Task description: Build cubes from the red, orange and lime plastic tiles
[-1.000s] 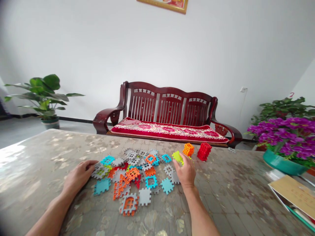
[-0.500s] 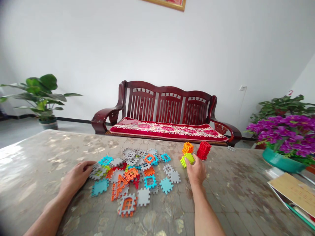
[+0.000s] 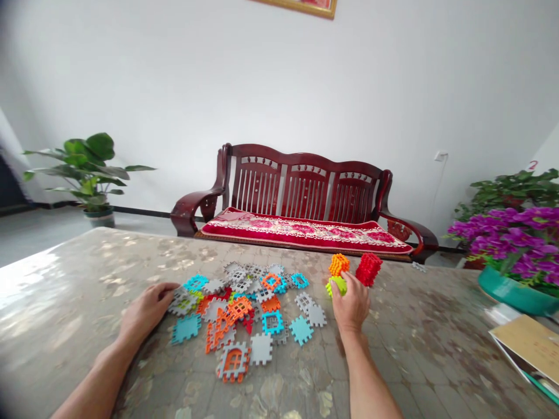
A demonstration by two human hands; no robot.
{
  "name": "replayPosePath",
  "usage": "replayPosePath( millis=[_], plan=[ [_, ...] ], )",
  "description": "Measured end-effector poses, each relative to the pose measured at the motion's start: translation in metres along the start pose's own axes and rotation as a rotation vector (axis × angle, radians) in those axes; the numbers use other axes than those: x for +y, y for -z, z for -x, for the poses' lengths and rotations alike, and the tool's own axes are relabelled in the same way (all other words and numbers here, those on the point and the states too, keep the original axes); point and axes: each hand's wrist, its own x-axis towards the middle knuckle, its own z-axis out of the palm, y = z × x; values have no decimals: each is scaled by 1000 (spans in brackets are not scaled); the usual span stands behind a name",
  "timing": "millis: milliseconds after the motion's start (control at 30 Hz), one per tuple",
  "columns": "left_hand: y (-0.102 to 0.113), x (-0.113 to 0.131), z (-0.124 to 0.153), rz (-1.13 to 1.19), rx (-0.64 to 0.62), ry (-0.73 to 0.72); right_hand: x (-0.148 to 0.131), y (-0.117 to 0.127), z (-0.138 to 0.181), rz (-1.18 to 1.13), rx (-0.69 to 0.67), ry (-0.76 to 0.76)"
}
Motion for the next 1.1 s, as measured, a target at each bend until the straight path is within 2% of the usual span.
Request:
replayPosePath(
  millis=[100,267,500,600,767,933,1100],
  plan=[
    [2,4,3,5,5,2,-13,-4,4,-117,-51,122],
    [4,7,5,51,-55,-29,-48,-9,17,-239,-291,286],
    [0,8,4,105,-125,-136,-125,2,40,-286,-672,514],
    [-1,8,4,96,-111,-133,-152,3,52,-307,-759,648],
    [-2,9,5,73,-88,-116,-167,4,62,-298,-835,780],
    [-2,11,6,67,-78,-88,-163,12,51,-382,-803,727],
    [-2,11,5,76,-82,-90,-155,10,46,-351,-678,623]
  ],
)
